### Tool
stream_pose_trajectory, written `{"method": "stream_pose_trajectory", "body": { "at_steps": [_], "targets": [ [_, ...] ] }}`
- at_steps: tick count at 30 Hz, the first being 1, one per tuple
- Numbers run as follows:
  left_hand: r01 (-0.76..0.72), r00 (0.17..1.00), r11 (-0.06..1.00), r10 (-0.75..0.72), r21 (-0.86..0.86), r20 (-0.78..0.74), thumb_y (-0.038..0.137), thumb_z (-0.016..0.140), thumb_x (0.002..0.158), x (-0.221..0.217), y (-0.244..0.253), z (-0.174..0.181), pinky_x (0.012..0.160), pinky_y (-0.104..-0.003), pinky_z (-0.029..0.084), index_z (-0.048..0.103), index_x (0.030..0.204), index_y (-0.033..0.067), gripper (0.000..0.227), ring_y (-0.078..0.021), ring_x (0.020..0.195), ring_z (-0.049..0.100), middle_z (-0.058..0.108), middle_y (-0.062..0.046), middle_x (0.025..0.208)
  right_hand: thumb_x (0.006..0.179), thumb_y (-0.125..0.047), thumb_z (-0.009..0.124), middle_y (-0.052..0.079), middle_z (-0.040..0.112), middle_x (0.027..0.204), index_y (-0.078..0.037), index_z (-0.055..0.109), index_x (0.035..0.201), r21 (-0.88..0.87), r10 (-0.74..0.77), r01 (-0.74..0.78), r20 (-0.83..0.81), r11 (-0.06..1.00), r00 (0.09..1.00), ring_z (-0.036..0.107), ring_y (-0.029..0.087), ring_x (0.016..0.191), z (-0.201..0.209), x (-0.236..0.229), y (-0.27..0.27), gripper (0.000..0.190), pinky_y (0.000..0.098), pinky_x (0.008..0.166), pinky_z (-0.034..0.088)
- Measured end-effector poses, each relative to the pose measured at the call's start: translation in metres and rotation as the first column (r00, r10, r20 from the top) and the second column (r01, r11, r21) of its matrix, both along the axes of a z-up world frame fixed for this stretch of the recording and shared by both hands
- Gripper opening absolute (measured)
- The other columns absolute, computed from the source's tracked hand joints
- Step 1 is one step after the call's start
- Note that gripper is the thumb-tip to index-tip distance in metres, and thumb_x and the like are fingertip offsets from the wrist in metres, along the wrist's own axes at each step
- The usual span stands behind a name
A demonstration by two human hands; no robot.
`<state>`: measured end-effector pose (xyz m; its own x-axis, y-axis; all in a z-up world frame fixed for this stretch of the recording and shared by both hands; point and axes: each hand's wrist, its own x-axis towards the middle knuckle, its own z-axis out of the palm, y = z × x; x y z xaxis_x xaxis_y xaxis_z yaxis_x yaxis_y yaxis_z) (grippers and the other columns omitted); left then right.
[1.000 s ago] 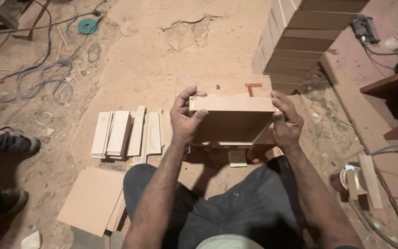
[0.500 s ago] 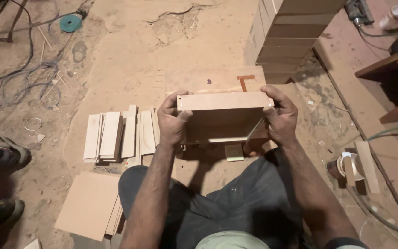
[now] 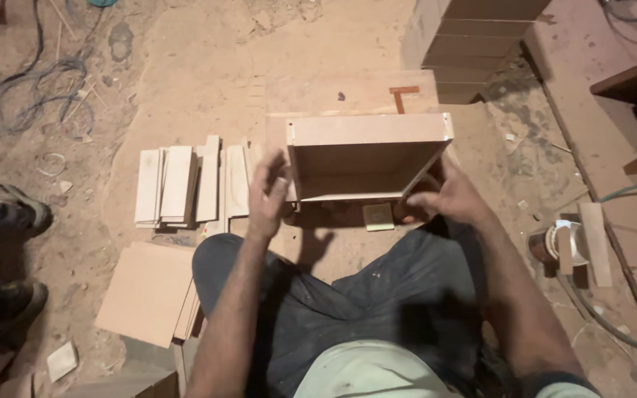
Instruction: The person assembles a small wooden box by applying glue to thin wooden strips and attaching them to a larger wooden panel. They use a pneumatic nail gun to secure the pieces and repeatedly check alignment while sitting on the floor.
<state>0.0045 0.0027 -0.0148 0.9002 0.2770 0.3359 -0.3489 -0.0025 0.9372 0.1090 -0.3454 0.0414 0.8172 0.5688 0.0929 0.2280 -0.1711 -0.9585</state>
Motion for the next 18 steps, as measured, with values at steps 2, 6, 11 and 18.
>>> {"method": "stream_pose_trajectory", "body": {
  "at_steps": [2,6,11,18],
  "targets": [
    [-0.055,0.998,0.978,0.046,0.203,0.051,0.048,0.058,0.105,-0.011,-0.005,-0.014,0.126,-0.045,0.033,0.051,0.149,-0.0028,0.068,-0.0351,0.151,0.042,0.052,-0.022,0.154,0.073,-0.006,0.082,0.015,0.058,0.138,-0.003,0.040,0.147,-0.257,-0.071,0.050,-0.072,0.965,0.995,0.060,0.023,0.124,-0.020,0.001,0.000,0.085,0.0390,0.095,0.059],
    [-0.053,0.998,0.976,0.044,0.211,0.046,0.047,0.056,0.106,-0.017,-0.015,-0.020,0.124,-0.043,0.034,0.057,0.144,-0.0027,0.062,-0.0324,0.144,0.049,0.057,-0.019,0.148,0.082,-0.013,0.081,0.023,0.074,0.117,0.000,0.055,0.137,-0.385,-0.190,0.099,-0.205,0.918,0.960,0.073,0.032,0.102,-0.050,0.012,-0.001,0.063,0.0446,0.086,0.060],
    [-0.008,0.999,0.987,0.014,0.160,-0.040,0.039,0.056,0.103,-0.018,-0.026,-0.008,0.109,-0.042,0.044,0.056,0.144,-0.0023,0.059,-0.0295,0.127,0.053,0.058,-0.017,0.132,0.076,-0.015,0.086,0.018,0.069,0.126,0.002,0.062,0.130,-0.339,-0.028,0.062,0.104,0.939,0.994,0.066,0.025,0.116,-0.022,0.020,-0.004,0.062,0.0400,0.100,0.054],
    [0.269,0.943,0.611,-0.324,-0.745,0.075,0.024,0.064,0.101,0.006,-0.092,-0.041,0.101,-0.049,0.046,0.053,0.136,0.0005,0.043,-0.0282,0.116,0.056,0.059,-0.014,0.123,0.072,-0.026,0.085,0.016,0.067,0.131,-0.014,0.057,0.145,-0.664,0.165,0.248,0.493,0.705,0.854,0.065,0.033,0.117,0.104,0.024,-0.040,0.079,0.0447,0.098,0.052]
  ]
}}
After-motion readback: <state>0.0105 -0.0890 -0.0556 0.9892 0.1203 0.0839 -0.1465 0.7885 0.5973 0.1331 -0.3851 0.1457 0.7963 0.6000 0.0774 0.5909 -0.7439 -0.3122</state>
